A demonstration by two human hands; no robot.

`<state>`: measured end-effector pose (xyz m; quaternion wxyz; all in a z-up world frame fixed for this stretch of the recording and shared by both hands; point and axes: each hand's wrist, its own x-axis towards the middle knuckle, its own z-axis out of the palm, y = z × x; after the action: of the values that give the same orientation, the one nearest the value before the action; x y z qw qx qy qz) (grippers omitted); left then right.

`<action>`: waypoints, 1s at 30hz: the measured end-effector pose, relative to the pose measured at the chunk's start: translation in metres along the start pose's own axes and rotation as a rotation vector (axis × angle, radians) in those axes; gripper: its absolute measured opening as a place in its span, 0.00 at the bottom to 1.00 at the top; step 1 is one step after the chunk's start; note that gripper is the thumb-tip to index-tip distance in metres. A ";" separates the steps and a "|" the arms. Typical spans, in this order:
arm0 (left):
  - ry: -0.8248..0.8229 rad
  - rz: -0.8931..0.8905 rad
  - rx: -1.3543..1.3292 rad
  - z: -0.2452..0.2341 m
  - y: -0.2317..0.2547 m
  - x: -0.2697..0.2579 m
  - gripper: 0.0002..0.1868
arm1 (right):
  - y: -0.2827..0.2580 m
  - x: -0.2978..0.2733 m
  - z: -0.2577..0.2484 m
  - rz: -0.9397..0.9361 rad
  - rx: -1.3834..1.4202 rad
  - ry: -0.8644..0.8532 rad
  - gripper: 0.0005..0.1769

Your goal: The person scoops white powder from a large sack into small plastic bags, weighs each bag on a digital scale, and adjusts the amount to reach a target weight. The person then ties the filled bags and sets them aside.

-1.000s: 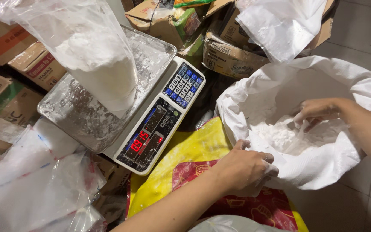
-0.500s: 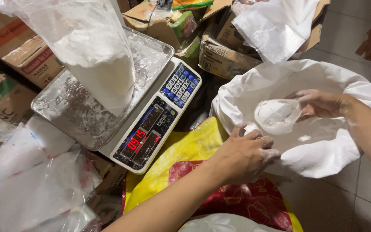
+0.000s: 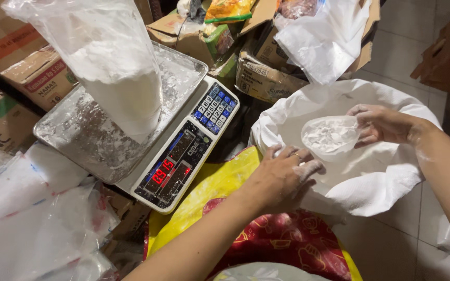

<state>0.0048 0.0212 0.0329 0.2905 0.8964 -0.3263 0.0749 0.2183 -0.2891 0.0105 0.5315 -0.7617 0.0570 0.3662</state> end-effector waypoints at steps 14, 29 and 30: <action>0.834 -0.142 0.002 -0.087 -0.042 -0.021 0.12 | -0.161 -0.053 0.068 -0.168 -0.226 0.102 0.32; 1.309 -0.688 0.404 -0.250 -0.113 -0.063 0.14 | -0.371 -0.071 0.215 -0.447 -0.144 0.101 0.47; 1.307 -0.716 0.408 -0.261 -0.117 -0.067 0.14 | -0.383 -0.068 0.224 -0.442 -0.123 0.128 0.48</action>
<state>0.0412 0.2785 0.1700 0.2597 0.7568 0.2414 0.5491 0.2403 0.0451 0.3092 0.5467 -0.8082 -0.0999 0.1948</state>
